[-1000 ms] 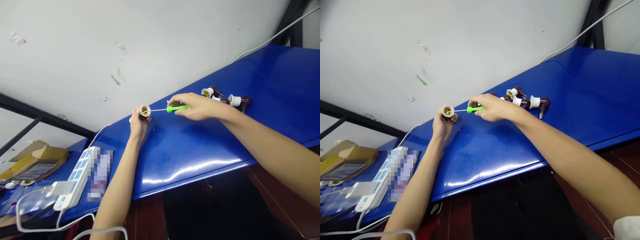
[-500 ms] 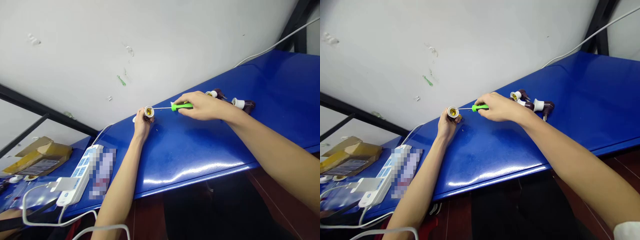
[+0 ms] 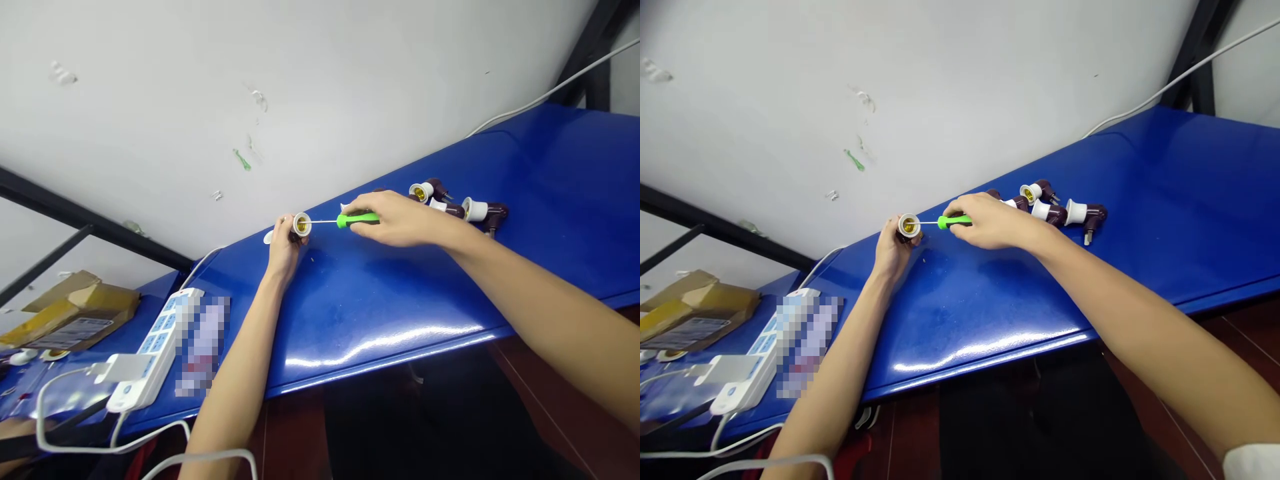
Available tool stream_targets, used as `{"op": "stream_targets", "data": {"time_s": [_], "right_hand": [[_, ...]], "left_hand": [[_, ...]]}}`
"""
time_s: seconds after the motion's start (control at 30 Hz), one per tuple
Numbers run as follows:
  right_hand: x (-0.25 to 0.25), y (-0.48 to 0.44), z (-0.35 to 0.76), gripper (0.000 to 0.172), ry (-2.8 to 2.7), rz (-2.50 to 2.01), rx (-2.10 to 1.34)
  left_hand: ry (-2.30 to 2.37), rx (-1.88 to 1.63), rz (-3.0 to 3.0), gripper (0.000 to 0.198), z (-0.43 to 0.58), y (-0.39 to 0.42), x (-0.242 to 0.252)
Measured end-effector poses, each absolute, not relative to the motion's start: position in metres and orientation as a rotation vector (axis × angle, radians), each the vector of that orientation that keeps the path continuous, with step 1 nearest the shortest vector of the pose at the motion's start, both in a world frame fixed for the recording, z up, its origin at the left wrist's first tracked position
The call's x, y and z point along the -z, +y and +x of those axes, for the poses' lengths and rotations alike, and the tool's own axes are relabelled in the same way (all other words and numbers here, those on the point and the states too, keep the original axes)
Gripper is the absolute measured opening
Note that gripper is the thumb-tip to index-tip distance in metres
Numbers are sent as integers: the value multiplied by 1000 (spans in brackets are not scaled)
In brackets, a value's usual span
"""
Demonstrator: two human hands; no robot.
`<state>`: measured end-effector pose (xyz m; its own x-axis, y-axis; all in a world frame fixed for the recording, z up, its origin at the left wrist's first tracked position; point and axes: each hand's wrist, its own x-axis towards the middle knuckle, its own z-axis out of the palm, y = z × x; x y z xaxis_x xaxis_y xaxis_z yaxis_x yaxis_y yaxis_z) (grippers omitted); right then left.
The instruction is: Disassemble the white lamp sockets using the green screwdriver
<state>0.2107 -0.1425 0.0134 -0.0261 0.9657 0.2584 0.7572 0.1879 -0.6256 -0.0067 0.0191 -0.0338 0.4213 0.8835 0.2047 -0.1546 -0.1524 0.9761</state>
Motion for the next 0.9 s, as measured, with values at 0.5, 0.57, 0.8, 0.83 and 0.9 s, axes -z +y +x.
{"op": "stream_targets", "data": {"time_s": [0.5, 0.57, 0.8, 0.83, 0.9], "right_hand": [[-4, -133, 228, 26, -1573, -2068, -487], [-1, -132, 228, 26, -1567, -2037, -470], [1, -131, 226, 25, -1540, -2010, -480], [1, -131, 225, 25, -1541, -2011, -480], [1, -131, 225, 23, -1539, -2023, -472]], "left_hand": [[1034, -699, 2190, 29, -24, 28, 30], [1064, -784, 2021, 32, -24, 28, 27], [965, -733, 1779, 42, -32, 29, 16], [945, -731, 1749, 43, -33, 30, 15], [914, -718, 1689, 42, -36, 33, 14]]}}
